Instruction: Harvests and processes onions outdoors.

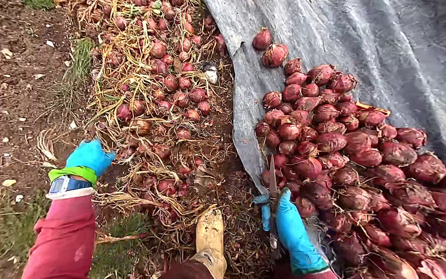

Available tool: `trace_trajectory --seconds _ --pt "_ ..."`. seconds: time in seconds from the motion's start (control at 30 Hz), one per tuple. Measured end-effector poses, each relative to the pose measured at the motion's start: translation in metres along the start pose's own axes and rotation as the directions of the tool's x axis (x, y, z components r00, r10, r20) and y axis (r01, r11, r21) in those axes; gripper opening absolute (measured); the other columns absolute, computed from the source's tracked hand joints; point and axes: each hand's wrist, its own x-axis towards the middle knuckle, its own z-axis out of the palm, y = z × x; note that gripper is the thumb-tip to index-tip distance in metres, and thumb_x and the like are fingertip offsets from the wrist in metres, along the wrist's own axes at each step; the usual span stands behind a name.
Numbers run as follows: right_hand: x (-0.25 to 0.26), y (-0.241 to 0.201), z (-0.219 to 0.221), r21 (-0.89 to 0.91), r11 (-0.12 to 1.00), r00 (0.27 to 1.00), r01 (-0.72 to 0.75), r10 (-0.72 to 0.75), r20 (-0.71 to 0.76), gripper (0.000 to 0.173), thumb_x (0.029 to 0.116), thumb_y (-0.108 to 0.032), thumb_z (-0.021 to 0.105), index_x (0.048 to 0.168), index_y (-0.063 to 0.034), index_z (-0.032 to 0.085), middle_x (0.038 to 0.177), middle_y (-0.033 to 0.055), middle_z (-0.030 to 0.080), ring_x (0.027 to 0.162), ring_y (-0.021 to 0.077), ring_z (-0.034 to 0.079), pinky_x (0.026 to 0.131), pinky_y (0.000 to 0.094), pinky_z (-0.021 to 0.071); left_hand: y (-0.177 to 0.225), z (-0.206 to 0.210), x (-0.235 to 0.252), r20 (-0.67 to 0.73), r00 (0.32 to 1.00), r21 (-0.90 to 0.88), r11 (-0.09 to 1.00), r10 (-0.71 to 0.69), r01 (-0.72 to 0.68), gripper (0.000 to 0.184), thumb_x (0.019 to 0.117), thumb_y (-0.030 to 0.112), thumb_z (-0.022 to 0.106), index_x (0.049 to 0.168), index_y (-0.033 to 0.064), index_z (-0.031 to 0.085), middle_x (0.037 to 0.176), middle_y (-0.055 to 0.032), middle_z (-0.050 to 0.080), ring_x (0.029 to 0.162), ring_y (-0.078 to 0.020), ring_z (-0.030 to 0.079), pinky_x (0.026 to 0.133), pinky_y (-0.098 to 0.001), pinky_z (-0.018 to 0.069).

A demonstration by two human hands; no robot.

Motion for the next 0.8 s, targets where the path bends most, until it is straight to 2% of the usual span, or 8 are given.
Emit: trace_trajectory --seconds 0.13,0.3,0.43,0.53,0.6,0.7,0.73,0.8 --pt "-0.003 0.030 0.043 -0.043 0.994 0.988 -0.102 0.106 0.112 0.089 0.1050 -0.061 0.002 0.098 -0.0023 0.068 0.059 0.0098 0.061 0.046 0.0211 0.058 0.045 0.0381 0.0540 0.115 0.065 -0.049 0.083 0.944 -0.190 0.935 0.320 -0.300 0.029 0.0961 0.042 0.070 0.121 0.0274 0.076 0.119 -0.0040 0.075 0.114 -0.0283 0.070 0.097 -0.0637 0.0538" --pt "-0.011 0.032 0.061 -0.042 0.991 0.972 -0.127 0.133 0.193 0.081 0.1068 -0.058 0.010 0.102 -0.0046 0.070 0.057 0.0087 0.061 0.045 0.0194 0.059 0.045 0.0341 0.0531 0.214 0.184 -0.018 0.323 0.837 0.082 0.868 0.441 -0.489 0.066 0.0678 0.029 0.089 0.129 0.0129 0.069 0.124 -0.0219 0.067 0.114 -0.0433 0.065 0.088 -0.0656 0.0561" --pt "-0.009 0.041 0.043 0.048 0.982 0.966 -0.184 0.171 0.194 0.091 0.1040 -0.062 0.001 0.113 -0.0017 0.068 0.061 0.0124 0.063 0.049 0.0249 0.063 0.049 0.0411 0.0584 0.211 0.163 -0.004 0.314 0.692 -0.066 0.742 0.650 -0.667 0.081 0.0606 0.024 0.095 0.137 0.0244 0.066 0.129 -0.0211 0.063 0.120 -0.0405 0.061 0.097 -0.0594 0.0547" --pt "-0.001 0.038 0.040 0.128 0.957 0.939 -0.262 0.222 0.263 0.090 0.1041 -0.061 -0.001 0.116 -0.0004 0.064 0.063 0.0125 0.063 0.052 0.0255 0.065 0.052 0.0421 0.0595 0.213 0.107 -0.047 0.237 0.640 -0.444 0.668 0.731 -0.597 0.091 0.0718 0.005 0.087 0.152 0.0283 0.052 0.140 -0.0137 0.063 0.128 -0.0318 0.061 0.107 -0.0567 0.0504" --pt "-0.003 0.020 0.043 0.133 0.980 0.935 -0.148 0.095 0.342 0.087 0.1014 -0.069 0.012 0.115 -0.0009 0.064 0.064 0.0078 0.063 0.051 0.0212 0.063 0.050 0.0380 0.0587 0.215 0.077 -0.082 0.234 0.612 -0.520 0.629 0.755 -0.578 0.084 0.0807 0.004 0.080 0.154 0.0310 0.050 0.135 -0.0078 0.068 0.121 -0.0271 0.067 0.104 -0.0563 0.0532" --pt "-0.008 -0.022 0.052 0.100 0.991 0.951 0.086 -0.111 0.287 0.087 0.0854 -0.090 0.034 0.087 -0.0084 0.063 0.061 0.0031 0.063 0.049 0.0172 0.063 0.048 0.0337 0.0573 0.209 0.064 -0.121 0.166 0.490 -0.388 0.514 0.856 -0.765 0.041 0.0882 0.006 0.072 0.127 0.0171 0.071 0.110 -0.0100 0.076 0.100 -0.0308 0.073 0.086 -0.0594 0.0579" --pt "-0.009 -0.034 0.052 0.049 0.989 0.961 0.139 -0.147 0.235 0.086 0.0867 -0.089 0.033 0.088 -0.0089 0.063 0.063 0.0035 0.064 0.051 0.0166 0.064 0.050 0.0330 0.0576 0.205 0.065 -0.130 0.122 0.448 -0.358 0.460 0.886 -0.813 0.024 0.0870 0.007 0.072 0.110 0.0152 0.075 0.097 -0.0086 0.075 0.090 -0.0296 0.074 0.078 -0.0581 0.0588" --pt "-0.007 -0.049 0.050 -0.095 0.978 0.969 0.188 -0.168 0.182 0.085 0.0918 -0.085 0.027 0.089 -0.0090 0.065 0.064 0.0043 0.064 0.052 0.0166 0.063 0.051 0.0336 0.0578 0.197 0.061 -0.135 0.122 0.397 -0.360 0.413 0.910 -0.836 0.010 0.0885 0.010 0.070 0.097 0.0133 0.074 0.088 -0.0078 0.073 0.084 -0.0280 0.072 0.073 -0.0562 0.0582"
